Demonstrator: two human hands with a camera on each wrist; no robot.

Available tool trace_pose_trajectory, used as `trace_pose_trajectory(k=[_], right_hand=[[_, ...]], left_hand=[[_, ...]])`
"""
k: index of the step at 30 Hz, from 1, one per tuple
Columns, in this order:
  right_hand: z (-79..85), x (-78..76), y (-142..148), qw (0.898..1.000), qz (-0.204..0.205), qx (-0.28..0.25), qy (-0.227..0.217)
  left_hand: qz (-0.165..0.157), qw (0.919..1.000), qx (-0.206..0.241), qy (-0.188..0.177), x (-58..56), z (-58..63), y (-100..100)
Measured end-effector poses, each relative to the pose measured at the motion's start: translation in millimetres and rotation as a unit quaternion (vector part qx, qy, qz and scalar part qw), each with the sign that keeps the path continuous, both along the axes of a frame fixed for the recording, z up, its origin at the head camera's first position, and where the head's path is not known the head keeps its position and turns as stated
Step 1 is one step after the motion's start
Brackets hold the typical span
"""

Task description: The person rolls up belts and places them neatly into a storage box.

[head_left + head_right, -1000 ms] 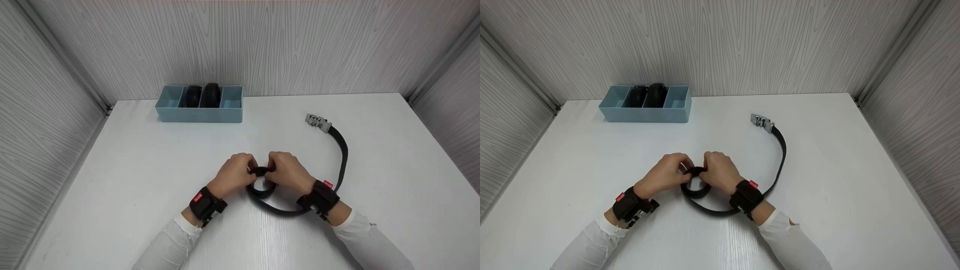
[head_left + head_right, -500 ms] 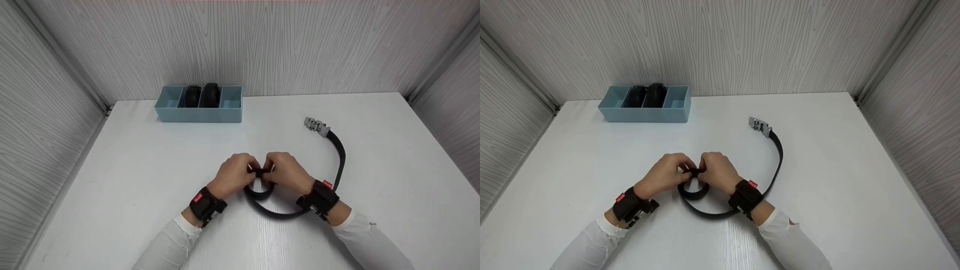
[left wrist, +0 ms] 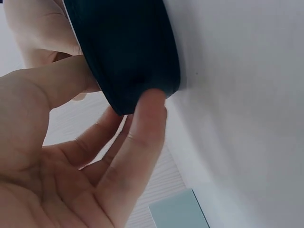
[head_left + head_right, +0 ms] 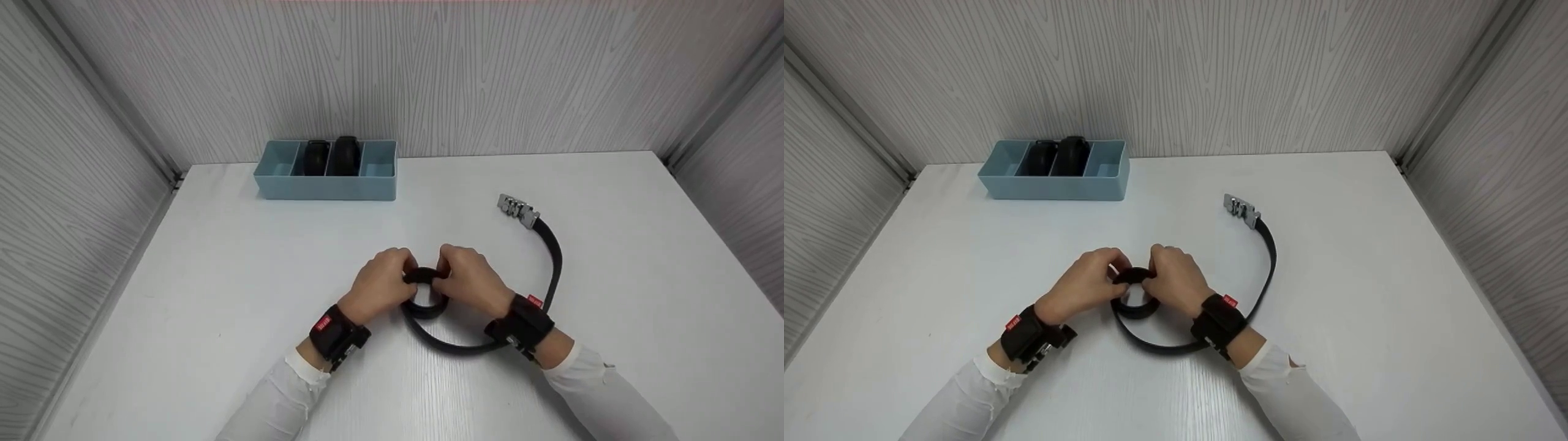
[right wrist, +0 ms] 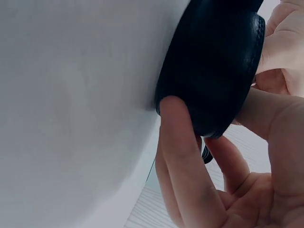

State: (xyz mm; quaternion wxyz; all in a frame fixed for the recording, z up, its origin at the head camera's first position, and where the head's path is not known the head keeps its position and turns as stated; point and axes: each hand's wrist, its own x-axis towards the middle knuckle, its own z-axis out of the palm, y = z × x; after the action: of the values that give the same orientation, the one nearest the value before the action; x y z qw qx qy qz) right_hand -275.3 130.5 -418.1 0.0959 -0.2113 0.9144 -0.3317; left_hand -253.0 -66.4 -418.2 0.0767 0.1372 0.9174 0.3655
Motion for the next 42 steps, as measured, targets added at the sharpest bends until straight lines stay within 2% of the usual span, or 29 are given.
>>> trace_pose_trajectory(k=[5,13,21,28,35,42], right_hand=[[1.8,0.2,0.4,1.000,0.002,-0.001,-0.011],[2.6,0.6,-0.5,1.000,0.012,-0.003,-0.005],[0.9,0.6,-0.9,0.999,0.032,-0.022,0.002],[-1.5,0.8,-0.7,0.999,0.017,-0.019,0.020],[-1.1,-0.1,1.1,1.000,-0.004,-0.004,0.010],[1.0,-1.2,0.4,1.000,-0.001,-0.001,0.004]], left_hand=[[0.001,1.0000,-0.008,0.004,-0.7,0.3,0.5],[-0.001,0.9996,-0.013,0.025,1.1,-0.6,1.3],[-0.002,0.9998,-0.013,0.018,1.2,-0.6,2.4],[0.002,0.9998,-0.008,0.016,0.3,-1.3,2.9],[0.001,0.9998,-0.012,0.015,-0.4,-0.3,2.5],[-0.002,0.9994,-0.015,0.030,0.1,-1.3,2.8]])
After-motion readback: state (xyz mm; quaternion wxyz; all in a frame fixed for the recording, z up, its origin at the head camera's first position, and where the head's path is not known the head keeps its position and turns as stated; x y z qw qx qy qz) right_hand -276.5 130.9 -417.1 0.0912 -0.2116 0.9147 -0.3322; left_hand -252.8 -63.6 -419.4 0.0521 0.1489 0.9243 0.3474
